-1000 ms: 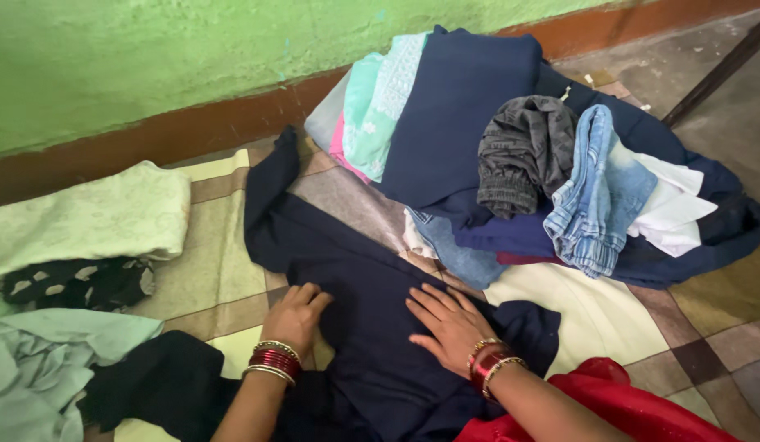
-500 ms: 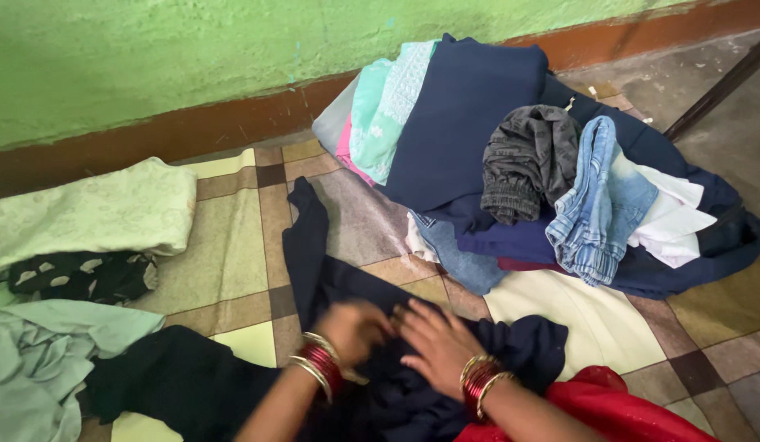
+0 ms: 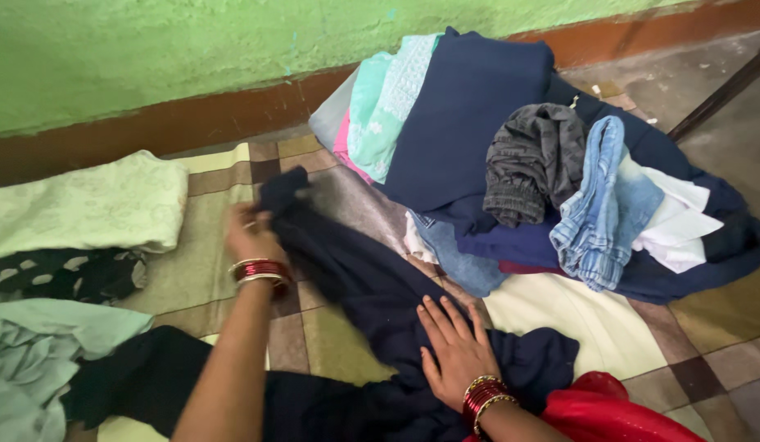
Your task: The person folds a pair of denim shorts and a pair of dark pants by hand while sitting on a mat.
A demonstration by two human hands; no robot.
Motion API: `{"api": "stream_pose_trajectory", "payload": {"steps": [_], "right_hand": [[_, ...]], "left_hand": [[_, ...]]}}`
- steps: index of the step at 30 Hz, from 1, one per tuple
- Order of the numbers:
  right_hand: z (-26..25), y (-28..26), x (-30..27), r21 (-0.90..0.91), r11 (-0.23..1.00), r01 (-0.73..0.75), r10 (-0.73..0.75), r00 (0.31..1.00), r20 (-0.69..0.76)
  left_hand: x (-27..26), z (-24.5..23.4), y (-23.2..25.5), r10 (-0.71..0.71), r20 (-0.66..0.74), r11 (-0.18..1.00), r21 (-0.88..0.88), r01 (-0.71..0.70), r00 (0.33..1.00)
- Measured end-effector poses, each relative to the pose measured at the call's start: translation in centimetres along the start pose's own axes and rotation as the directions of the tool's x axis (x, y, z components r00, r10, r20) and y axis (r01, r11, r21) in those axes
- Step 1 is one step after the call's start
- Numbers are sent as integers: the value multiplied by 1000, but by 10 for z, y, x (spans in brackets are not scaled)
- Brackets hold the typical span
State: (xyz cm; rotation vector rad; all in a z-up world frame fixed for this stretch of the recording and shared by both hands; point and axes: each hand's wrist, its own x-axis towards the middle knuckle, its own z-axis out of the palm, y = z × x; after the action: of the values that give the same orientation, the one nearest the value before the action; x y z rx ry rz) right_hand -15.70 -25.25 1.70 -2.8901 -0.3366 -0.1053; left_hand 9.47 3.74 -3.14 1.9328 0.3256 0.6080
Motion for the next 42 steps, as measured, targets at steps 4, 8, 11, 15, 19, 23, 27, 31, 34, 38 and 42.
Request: {"api": "stream_pose_trajectory", "payload": {"steps": [4,8,11,15,19,23,27,31,34,38,42], "right_hand": [[2,3,-1,38,999,24,-24,1000,-15],[11,6,-2,-19,985,171,-172,977,-128],[17,10,-5,68,982,177,-177,984,-6],[22,16,-8,74,965,250,-246,968,-58],[10,9,-2,180,951,251,-259,966,23],[-20,-4,14,245,968,-52,18,990,140],[-35,-8,18,136,990,48,-79,969,235],[-34,-13,20,119,965,233,-258,920,294],[-37,-4,20,155,847,508,-516,857,11],[-27,4,11,300,927,226,-324,884,335],[-10,-4,14,209,971,-118,21,910,414]], "left_hand": [[14,-70,-18,-700,-75,647,-488,586,710],[5,-93,-12,-746,-91,605,-507,614,659],[-8,-74,1,-550,-82,817,-257,516,831],[-10,-52,-3,-116,83,944,320,84,990],[11,-39,-25,-131,302,891,454,-21,944],[35,-37,-12,209,277,891,342,-300,938],[42,-31,26,-47,275,862,496,-100,960],[-4,-17,50,344,165,806,453,-381,924],[-74,-8,64,567,441,687,215,-695,696],[-159,-14,79,272,669,828,202,-522,691],[-149,-10,62,269,692,712,325,-622,670]]}}
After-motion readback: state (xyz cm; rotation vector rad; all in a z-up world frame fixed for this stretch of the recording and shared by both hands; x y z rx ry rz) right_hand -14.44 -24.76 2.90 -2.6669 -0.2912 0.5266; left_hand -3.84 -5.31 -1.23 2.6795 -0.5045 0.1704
